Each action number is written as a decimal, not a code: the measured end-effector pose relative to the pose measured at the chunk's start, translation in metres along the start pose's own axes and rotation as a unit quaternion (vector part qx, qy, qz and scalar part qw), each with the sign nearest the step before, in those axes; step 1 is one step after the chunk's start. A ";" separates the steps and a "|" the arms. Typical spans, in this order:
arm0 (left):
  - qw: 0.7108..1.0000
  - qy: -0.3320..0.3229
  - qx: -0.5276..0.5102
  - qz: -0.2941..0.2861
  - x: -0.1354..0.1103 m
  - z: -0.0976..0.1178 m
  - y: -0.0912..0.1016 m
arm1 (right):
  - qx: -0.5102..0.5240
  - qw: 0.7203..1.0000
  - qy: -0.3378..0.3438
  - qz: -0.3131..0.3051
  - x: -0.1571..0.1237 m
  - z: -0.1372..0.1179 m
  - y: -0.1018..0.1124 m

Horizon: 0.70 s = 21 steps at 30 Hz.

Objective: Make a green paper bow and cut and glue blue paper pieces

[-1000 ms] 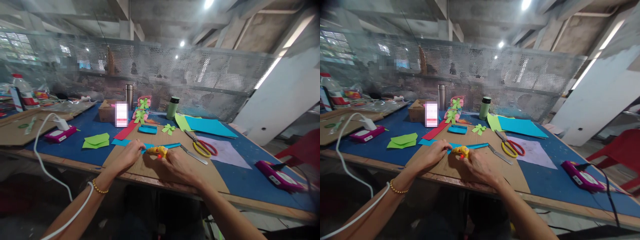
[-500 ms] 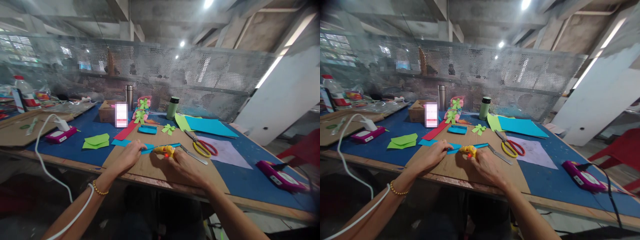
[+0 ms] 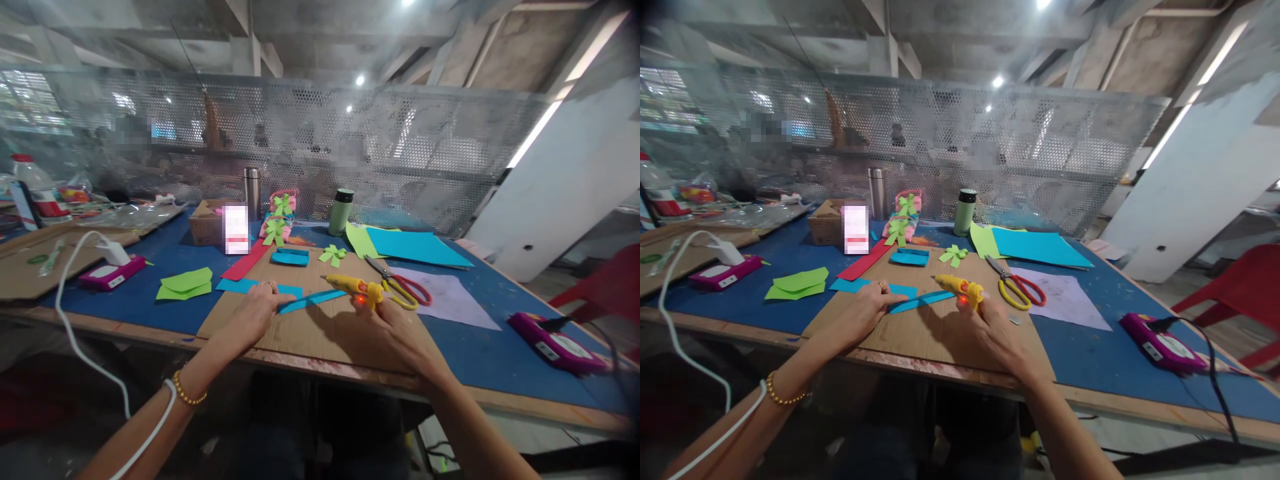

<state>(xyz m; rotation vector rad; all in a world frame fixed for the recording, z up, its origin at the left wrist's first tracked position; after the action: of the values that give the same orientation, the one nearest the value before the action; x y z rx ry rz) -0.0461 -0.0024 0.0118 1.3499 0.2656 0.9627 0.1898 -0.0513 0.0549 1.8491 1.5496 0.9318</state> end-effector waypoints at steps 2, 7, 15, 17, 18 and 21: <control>1.000 -0.005 0.024 -0.004 0.000 0.003 -0.001 | 0.058 0.998 0.001 -0.010 0.007 -0.002 -0.005; 0.998 -0.009 0.069 -0.005 0.000 0.013 0.005 | 0.109 0.993 0.022 -0.031 0.017 -0.021 -0.013; 0.995 0.069 -0.019 0.065 0.002 0.003 0.014 | 0.042 0.997 0.036 -0.045 0.009 -0.023 -0.025; 0.995 0.064 -0.028 0.066 0.003 0.004 0.011 | 0.002 0.999 0.028 -0.046 0.003 -0.014 -0.024; 0.996 0.061 -0.029 0.064 0.003 0.005 0.010 | -0.012 0.998 0.026 -0.049 -0.001 -0.009 -0.023; 0.997 0.053 -0.028 0.057 0.004 0.008 0.007 | -0.049 0.996 0.040 -0.060 -0.013 -0.004 -0.020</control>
<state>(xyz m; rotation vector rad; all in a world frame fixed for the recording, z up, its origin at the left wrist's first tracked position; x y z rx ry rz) -0.0412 -0.0059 0.0216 1.2757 0.2427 1.1306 0.1734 -0.0600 0.0393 1.6492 1.6136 1.0192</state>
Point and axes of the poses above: each hand's wrist, its own x-axis towards the middle knuckle, its own y-axis out of the back of the hand, z = x × y, the point moved 9 cm from there along x, towards the middle knuckle, and after that the axes turned 8 degrees about -y, right-handed, at the moved point
